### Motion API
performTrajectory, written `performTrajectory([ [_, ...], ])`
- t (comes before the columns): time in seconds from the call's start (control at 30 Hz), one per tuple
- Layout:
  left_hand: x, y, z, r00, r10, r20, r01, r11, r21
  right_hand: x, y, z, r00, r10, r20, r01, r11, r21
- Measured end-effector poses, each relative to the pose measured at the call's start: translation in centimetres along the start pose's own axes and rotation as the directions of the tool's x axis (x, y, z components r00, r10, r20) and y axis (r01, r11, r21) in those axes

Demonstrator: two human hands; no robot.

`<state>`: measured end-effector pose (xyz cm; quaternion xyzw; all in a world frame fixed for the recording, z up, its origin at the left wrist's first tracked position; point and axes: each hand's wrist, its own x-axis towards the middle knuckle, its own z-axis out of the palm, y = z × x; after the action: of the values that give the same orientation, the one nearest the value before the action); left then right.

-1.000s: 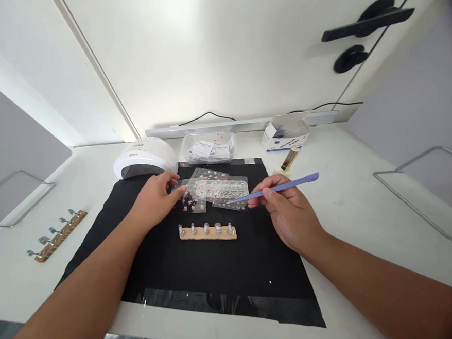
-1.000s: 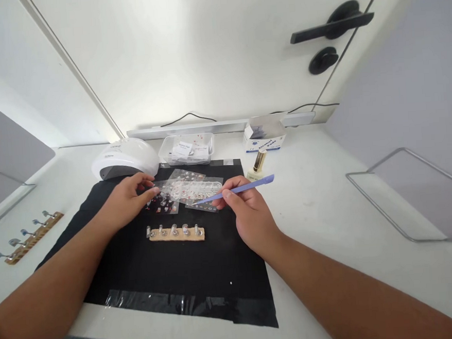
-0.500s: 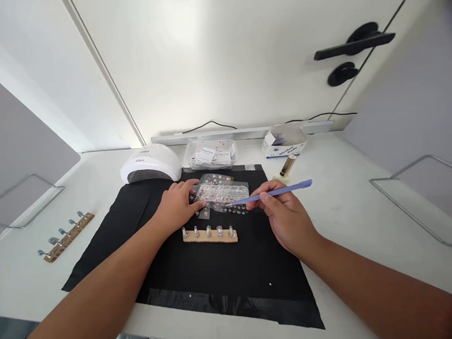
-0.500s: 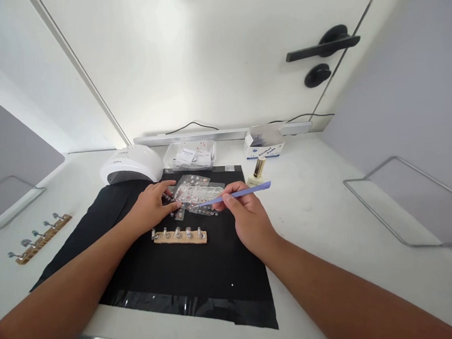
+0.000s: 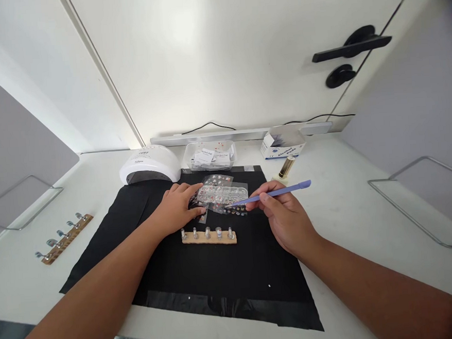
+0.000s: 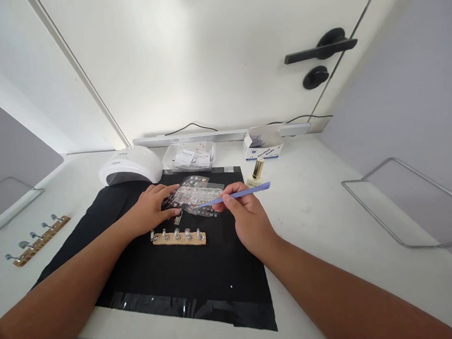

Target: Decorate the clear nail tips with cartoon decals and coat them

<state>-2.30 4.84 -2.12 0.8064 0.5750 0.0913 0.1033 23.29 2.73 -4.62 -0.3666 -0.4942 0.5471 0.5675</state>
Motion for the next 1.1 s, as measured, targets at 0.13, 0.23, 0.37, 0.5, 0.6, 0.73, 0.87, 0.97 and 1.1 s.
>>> performTrajectory([
  [0.13, -0.3, -0.3, -0.8, 0.999, -0.026, -0.02, 0.026, 1.0, 0.007, 0.0, -0.1, -0.1, 1.0, 0.012, -0.012, -0.012, 1.0, -0.002],
  [0.23, -0.6, -0.9, -1.2, 0.989, -0.138, -0.052, 0.14, 0.989, 0.039, 0.0, -0.1, -0.1, 1.0, 0.012, -0.013, -0.012, 1.0, 0.004],
  [0.37, -0.8, -1.5, -1.2, 0.968, -0.25, -0.026, 0.251, 0.962, 0.108, 0.0, -0.1, -0.1, 1.0, 0.017, -0.015, -0.017, 1.0, 0.009],
  [0.5, -0.6, -1.5, -1.0, 0.975, -0.223, 0.016, 0.22, 0.969, 0.108, 0.1, 0.1, -0.1, 1.0, 0.016, -0.014, -0.016, 1.0, 0.025],
  [0.6, -0.5, -1.3, -1.0, 0.979, -0.198, 0.047, 0.196, 0.979, 0.049, 0.1, 0.2, 0.0, 1.0, 0.013, -0.007, -0.013, 0.999, 0.034],
  [0.73, -0.3, -1.3, -0.9, 0.981, -0.181, 0.063, 0.185, 0.981, -0.061, 0.1, 0.2, -0.1, 1.0, 0.005, -0.002, -0.005, 1.0, 0.03],
  [0.87, -0.2, -1.4, -0.6, 0.983, -0.179, 0.037, 0.183, 0.967, -0.176, 0.0, 0.2, -0.2, 1.0, -0.003, -0.008, 0.004, 1.0, 0.028],
  [0.97, -0.1, -1.4, -0.5, 0.978, -0.207, 0.007, 0.201, 0.939, -0.279, 0.0, 0.1, -0.2, 1.0, -0.01, -0.009, 0.01, 1.0, 0.03],
  [1.1, -0.2, -1.6, -0.9, 0.973, -0.232, -0.001, 0.212, 0.891, -0.401, 0.2, 0.1, -0.2, 1.0, -0.02, -0.014, 0.02, 0.999, 0.033],
])
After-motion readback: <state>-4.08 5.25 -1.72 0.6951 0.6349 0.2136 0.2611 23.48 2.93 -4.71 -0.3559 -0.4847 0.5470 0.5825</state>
